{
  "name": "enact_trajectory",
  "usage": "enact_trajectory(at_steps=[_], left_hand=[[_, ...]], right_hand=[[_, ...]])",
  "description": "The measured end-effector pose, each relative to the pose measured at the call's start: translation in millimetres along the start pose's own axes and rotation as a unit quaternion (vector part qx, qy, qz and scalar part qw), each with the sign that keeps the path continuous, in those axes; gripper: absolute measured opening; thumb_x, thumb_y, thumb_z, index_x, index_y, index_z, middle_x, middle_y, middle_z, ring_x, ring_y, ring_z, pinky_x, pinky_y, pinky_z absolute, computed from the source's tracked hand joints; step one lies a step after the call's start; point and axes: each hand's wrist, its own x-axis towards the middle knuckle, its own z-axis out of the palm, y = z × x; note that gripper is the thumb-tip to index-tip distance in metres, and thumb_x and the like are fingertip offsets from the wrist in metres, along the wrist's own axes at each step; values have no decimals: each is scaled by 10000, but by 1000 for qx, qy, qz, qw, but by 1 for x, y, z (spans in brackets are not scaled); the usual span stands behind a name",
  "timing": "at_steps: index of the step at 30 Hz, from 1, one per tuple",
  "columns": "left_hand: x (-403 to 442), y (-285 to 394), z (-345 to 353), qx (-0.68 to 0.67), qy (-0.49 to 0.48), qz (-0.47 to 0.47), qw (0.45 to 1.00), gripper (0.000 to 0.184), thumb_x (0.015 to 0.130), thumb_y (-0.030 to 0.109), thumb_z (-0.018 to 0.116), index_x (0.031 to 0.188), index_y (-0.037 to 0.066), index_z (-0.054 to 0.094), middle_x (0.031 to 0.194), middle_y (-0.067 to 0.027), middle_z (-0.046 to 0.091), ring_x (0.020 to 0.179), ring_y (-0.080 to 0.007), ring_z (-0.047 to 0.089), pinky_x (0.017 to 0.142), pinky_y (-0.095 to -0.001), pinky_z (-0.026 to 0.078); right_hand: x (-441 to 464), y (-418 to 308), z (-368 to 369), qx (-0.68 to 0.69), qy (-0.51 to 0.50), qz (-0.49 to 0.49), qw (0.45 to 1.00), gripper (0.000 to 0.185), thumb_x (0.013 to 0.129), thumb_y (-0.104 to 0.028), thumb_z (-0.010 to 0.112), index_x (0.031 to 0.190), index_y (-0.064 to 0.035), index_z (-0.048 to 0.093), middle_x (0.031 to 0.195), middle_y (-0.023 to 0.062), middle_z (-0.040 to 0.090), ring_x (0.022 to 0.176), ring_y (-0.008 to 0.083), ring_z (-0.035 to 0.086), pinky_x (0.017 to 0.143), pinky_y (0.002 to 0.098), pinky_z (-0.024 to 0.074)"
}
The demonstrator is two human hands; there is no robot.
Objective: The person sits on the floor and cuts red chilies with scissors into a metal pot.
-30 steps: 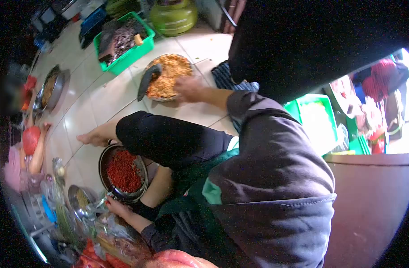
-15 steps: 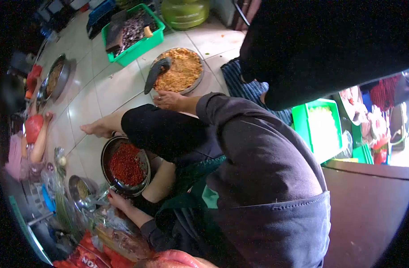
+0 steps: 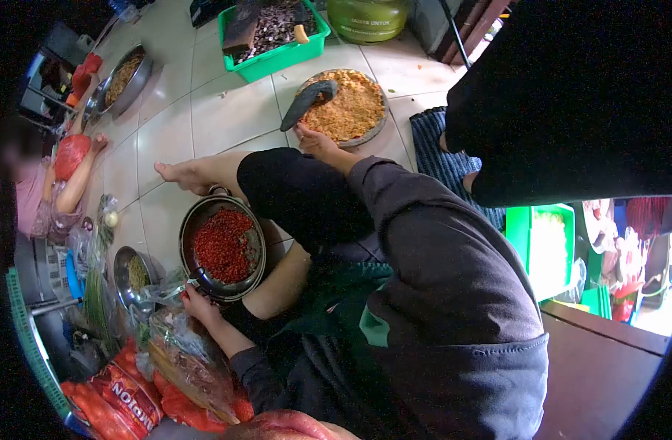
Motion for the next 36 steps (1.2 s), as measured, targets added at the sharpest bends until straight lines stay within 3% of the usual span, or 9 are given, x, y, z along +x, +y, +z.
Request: enact_trajectory(at_steps=[1,3,4,5,17,23,24,27,36], left_hand=[[6,-6,-3,-10,-10,-6,1000,254,912,283,564,871,33,550,723,-12,555,559,-105,500,472,-262,377],[16,-16,-10,-33,-27,-16,999,241,903,259,585,916,20,562,778,-36,573,647,-128,540,558,-269,451],[20,-20,-11,-35,-22,-17,999,252,908,265,579,912,13,566,795,-47,587,660,-129,540,578,-268,451],[23,-24,-11,-24,-22,-10,999,257,908,267,579,912,10,567,799,-49,590,670,-129,541,590,-266,450],[11,-13,-8,26,-1,45,999,258,920,263,553,868,12,584,738,-37,577,692,-137,515,650,-291,426],[12,-17,-6,-37,-9,35,999,249,917,252,562,841,15,574,695,-17,562,616,-112,494,573,-270,416],[11,-16,-6,-28,-6,45,999,252,916,252,564,835,14,572,691,-16,560,612,-110,491,570,-270,415],[8,-11,-5,0,-1,65,998,258,911,253,570,825,10,570,687,-16,558,608,-107,487,564,-269,413],[-4,7,-3,-4,4,55,998,224,907,233,575,865,13,585,716,-17,575,639,-102,502,591,-257,417]], right_hand=[[-1,-23,-16,52,-91,108,989,380,932,-228,435,1255,-34,479,1158,77,523,988,182,455,868,329,337],[-4,-15,1,375,-177,86,906,418,896,-244,437,1242,-24,519,1313,116,482,1228,249,397,1060,415,243],[-13,24,38,610,-153,-53,775,440,879,-256,434,1238,-22,533,1358,128,443,1305,266,302,1100,448,137],[-20,54,68,788,-111,-189,576,462,863,-268,431,1234,-20,547,1404,140,403,1383,283,208,1141,481,30],[-59,6,89,782,-126,-188,580,440,859,-275,429,1212,-46,557,1334,107,469,1335,278,274,1122,532,36],[-91,-122,68,882,-159,-105,430,400,842,-258,466,1183,-80,577,1273,105,501,1260,281,348,1107,493,123],[-100,-82,75,790,-137,-76,592,401,842,-274,475,1175,-81,585,1251,97,523,1245,272,374,1104,490,133],[-113,-31,101,867,-134,-27,478,391,835,-229,409,1048,28,613,1317,203,468,1323,299,323,1141,461,139],[-135,-9,106,935,-64,131,324,227,761,-61,504,950,-38,626,1182,152,529,1218,319,425,1063,455,274]])
